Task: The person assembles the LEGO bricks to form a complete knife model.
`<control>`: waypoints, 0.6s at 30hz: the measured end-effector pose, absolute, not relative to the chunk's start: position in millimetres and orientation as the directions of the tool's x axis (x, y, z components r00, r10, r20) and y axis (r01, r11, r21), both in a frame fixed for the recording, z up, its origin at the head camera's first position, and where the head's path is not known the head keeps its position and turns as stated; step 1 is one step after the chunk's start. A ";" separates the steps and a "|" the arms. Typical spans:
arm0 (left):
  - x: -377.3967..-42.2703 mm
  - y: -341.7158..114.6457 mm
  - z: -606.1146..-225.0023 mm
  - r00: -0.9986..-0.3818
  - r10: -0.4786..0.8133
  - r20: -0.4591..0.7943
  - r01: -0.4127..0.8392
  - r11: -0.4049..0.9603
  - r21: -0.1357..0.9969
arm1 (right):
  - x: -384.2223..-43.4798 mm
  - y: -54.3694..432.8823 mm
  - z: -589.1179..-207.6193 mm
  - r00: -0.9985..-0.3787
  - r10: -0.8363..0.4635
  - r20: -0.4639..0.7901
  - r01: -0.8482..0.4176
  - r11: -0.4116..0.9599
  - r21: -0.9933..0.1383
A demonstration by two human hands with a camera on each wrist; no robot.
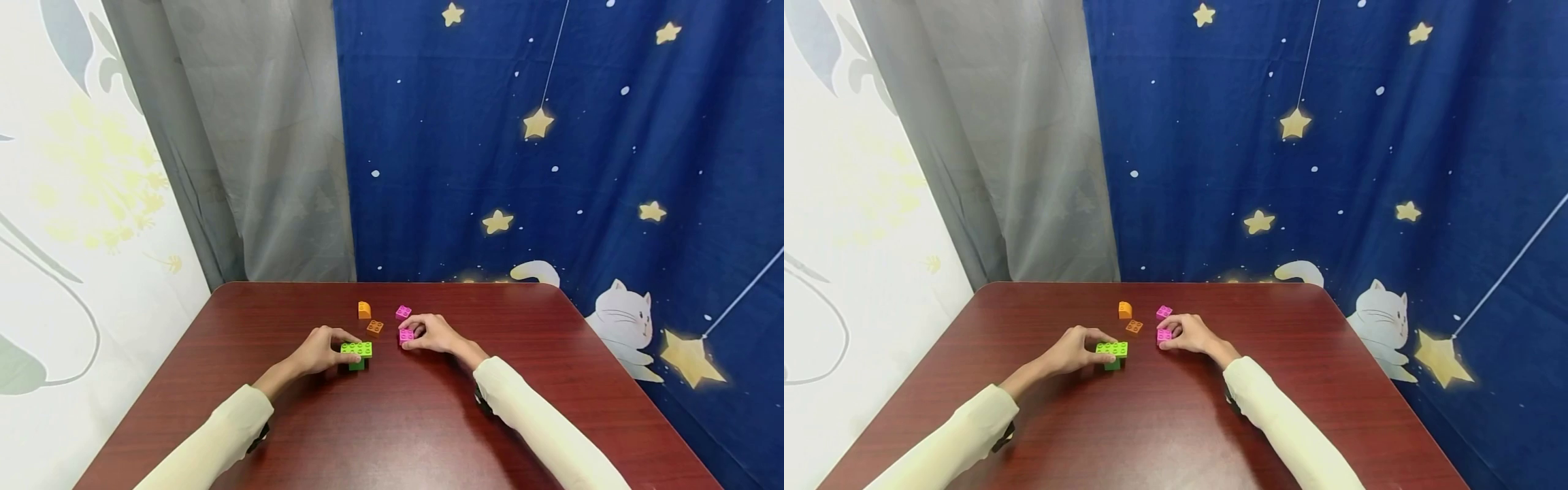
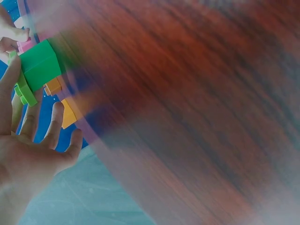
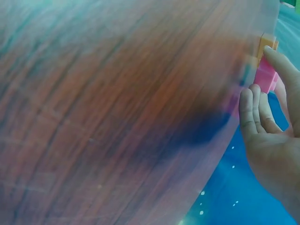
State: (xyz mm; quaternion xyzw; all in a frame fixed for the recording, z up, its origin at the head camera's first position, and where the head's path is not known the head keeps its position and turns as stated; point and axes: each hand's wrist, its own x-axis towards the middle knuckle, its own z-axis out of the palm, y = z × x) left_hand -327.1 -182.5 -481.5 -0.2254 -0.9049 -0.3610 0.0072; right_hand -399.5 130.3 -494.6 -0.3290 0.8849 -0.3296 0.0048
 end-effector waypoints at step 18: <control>-326.9 -181.1 -482.8 -0.908 0.377 0.181 0.397 0.642 0.656 | -381.9 102.2 -467.2 -0.741 -0.623 0.249 -0.624 0.502 -0.599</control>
